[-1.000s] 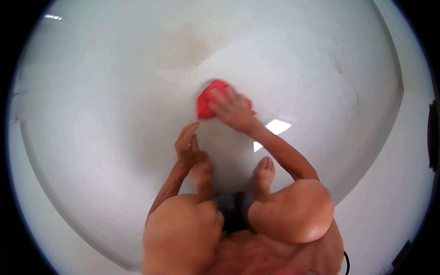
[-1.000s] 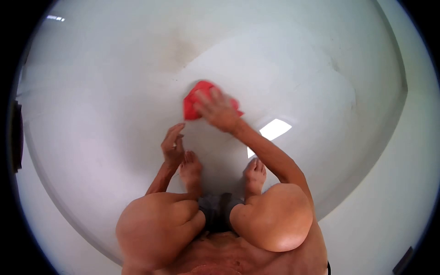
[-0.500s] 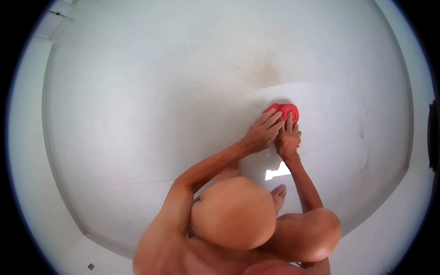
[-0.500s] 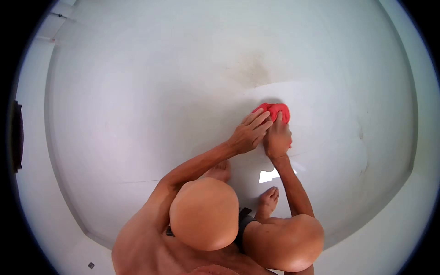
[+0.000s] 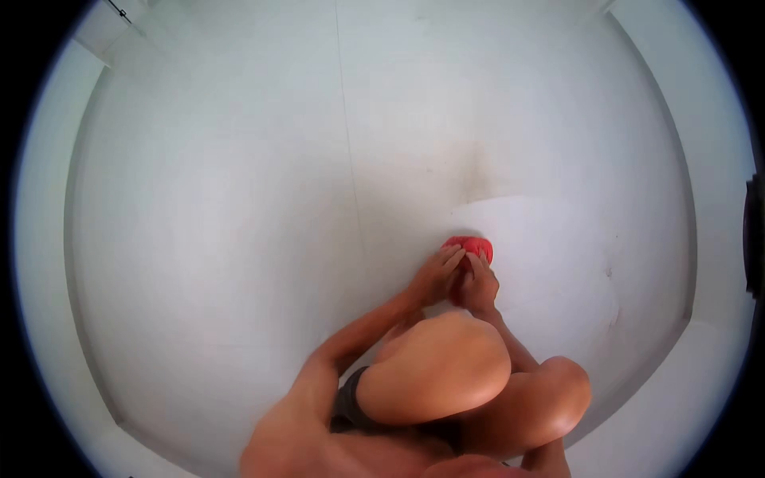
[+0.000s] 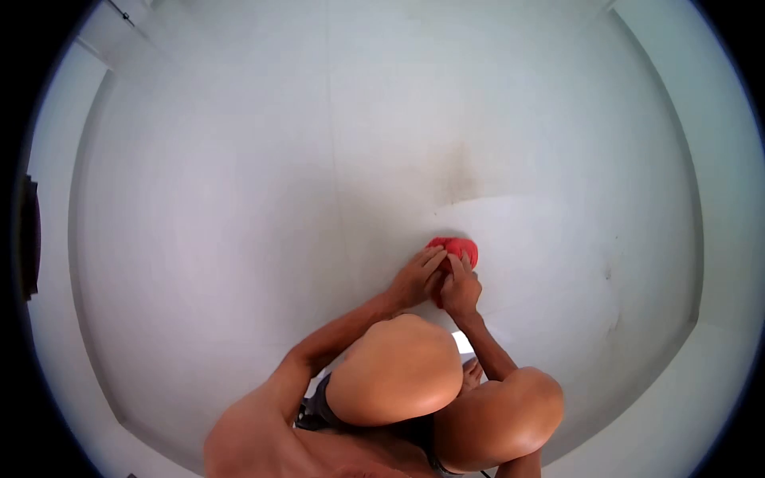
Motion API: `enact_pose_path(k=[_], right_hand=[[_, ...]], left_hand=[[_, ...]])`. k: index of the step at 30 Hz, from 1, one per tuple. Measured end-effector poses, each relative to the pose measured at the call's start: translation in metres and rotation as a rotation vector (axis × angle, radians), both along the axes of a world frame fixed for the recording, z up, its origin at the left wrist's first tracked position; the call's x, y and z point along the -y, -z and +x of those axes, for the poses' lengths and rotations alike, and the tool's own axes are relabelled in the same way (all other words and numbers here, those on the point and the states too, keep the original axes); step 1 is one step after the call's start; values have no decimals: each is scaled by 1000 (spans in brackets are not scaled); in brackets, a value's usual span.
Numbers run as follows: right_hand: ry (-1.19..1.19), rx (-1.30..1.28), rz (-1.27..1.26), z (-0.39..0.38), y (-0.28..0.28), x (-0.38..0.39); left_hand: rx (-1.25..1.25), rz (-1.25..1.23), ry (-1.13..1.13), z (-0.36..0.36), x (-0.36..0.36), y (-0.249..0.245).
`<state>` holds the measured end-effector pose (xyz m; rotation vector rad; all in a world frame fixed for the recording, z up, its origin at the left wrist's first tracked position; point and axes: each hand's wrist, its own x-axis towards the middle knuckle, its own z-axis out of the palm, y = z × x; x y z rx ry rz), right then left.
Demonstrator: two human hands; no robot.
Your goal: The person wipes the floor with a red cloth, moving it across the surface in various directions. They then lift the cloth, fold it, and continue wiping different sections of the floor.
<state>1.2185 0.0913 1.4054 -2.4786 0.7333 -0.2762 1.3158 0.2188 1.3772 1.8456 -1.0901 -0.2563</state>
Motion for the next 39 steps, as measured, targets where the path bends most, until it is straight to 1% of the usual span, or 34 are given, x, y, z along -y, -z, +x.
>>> enact_pose_path(k=[1,2,3,6,9,10,12,15,16,17,18,20,23,24,26,27,29,30,33,34,36,38,39], right_hand=[[-18,47,8,-1,3,1],[-37,90,20,-4,8,4],[-57,129,31,-7,13,10],[-179,6,33,17,-46,-8],[-352,-56,221,54,-63,-1],[-403,-59,225,65,-77,-13],[-515,-60,244,82,-99,-15],[-625,-136,69,94,-94,-7],[-567,-235,98,94,-111,-3],[-565,-131,156,101,-105,-4],[-525,-88,227,104,-95,5],[-501,-10,271,101,-81,15],[-320,32,320,79,-60,43],[-213,-53,372,79,-54,51],[14,-216,465,72,-64,69],[32,-256,406,66,-47,79],[67,-336,288,54,-43,89],[93,-372,228,43,-31,95],[64,-364,99,41,-35,98],[21,-326,44,44,-40,97],[-83,-226,-71,56,-55,91],[-223,-142,-162,65,-65,78],[-293,-158,-165,70,-59,75]], left_hand=[[-53,-29,-26,-4,1,1],[-111,-54,-52,1,5,-32],[-382,35,-36,3,5,-66],[-516,-77,-308,-7,-5,-53],[-357,-273,-422,0,-27,-33],[-299,-265,-430,4,-41,-42],[-177,-238,-455,11,-45,-62],[36,-126,-537,14,-51,-53],[35,-104,-594,8,-51,-63],[-126,-79,-602,16,-63,-56],[-281,-68,-616,21,-64,-51],[-140,-34,-572,25,-66,-49],[136,32,-445,22,-66,-62],[241,48,-391,25,-65,-58],[263,31,-296,16,-52,-51],[279,16,-241,16,-42,-32],[259,50,-195,14,-24,-41],[240,69,-171,10,-14,-33],[225,262,-151,5,-2,-32],[260,273,-160,2,-3,-27],[337,292,-178,-4,-5,-13],[331,329,-129,-2,-17,-11],[337,348,-105,3,-22,-10]])
